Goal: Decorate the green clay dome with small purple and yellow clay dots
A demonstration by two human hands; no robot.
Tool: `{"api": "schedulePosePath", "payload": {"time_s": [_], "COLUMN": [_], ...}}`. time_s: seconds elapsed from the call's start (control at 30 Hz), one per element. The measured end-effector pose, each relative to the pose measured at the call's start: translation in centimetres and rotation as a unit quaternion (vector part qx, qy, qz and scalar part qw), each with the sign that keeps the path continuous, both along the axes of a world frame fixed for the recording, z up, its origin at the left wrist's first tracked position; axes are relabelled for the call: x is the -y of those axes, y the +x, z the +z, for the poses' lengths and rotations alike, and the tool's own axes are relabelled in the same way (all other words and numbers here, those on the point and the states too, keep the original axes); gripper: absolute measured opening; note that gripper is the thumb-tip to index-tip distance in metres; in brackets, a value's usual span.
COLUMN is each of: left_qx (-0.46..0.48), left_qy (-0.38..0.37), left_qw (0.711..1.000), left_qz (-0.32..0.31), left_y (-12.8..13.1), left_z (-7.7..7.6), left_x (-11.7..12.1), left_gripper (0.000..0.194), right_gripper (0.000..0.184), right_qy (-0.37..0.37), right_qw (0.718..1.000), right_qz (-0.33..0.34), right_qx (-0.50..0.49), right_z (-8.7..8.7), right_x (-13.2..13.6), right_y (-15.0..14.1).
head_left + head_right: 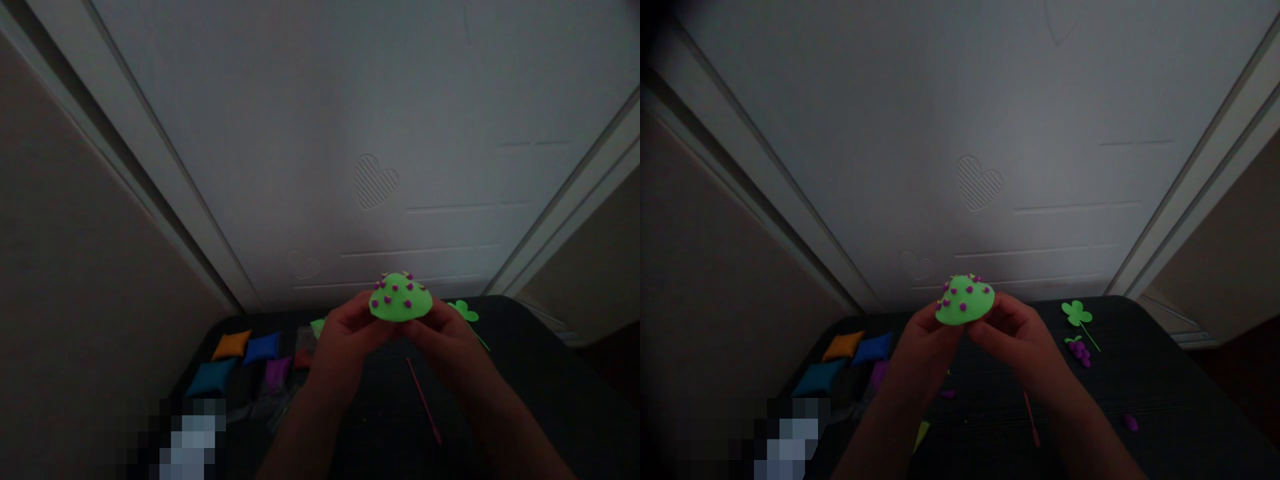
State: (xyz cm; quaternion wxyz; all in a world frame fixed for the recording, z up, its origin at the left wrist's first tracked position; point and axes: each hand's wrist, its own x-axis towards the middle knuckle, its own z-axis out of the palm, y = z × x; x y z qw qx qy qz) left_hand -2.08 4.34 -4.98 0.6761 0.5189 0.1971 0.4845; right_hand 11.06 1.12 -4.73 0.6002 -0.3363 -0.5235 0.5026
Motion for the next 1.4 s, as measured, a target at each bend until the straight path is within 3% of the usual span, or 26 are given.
{"api": "schedulePosePath", "payload": {"time_s": [0.47,0.7,0.93,1.13,1.4], "left_qx": [-0.017,-0.018,-0.003,-0.042,-0.018], "left_qy": [0.017,0.027,0.06,0.075,0.095], "left_qw": [1.0,0.999,0.998,0.996,0.995], "left_qz": [0.006,-0.018,0.0,-0.03,-0.02], "left_y": [-0.2,-1.1,-1.4,-2.0,-1.9], "left_z": [0.3,1.2,1.5,1.3,0.8], "left_x": [0.7,1.9,2.8,2.7,2.4], "left_gripper": [0.022,0.024,0.021,0.028,0.028], "right_gripper": [0.017,0.026,0.029,0.03,0.026], "right_qy": [0.034,0.12,0.127,0.136,0.134], "right_qw": [0.984,0.963,0.961,0.959,0.96], "right_qz": [-0.105,-0.134,-0.124,-0.125,-0.13], "right_qx": [0.137,0.201,0.21,0.214,0.21], "right_z": [1.0,2.2,2.3,2.3,2.2], "right_x": [1.8,3.6,4.1,4.2,4.0], "right_y": [-0.5,-0.9,-0.8,-0.7,-0.6]}}
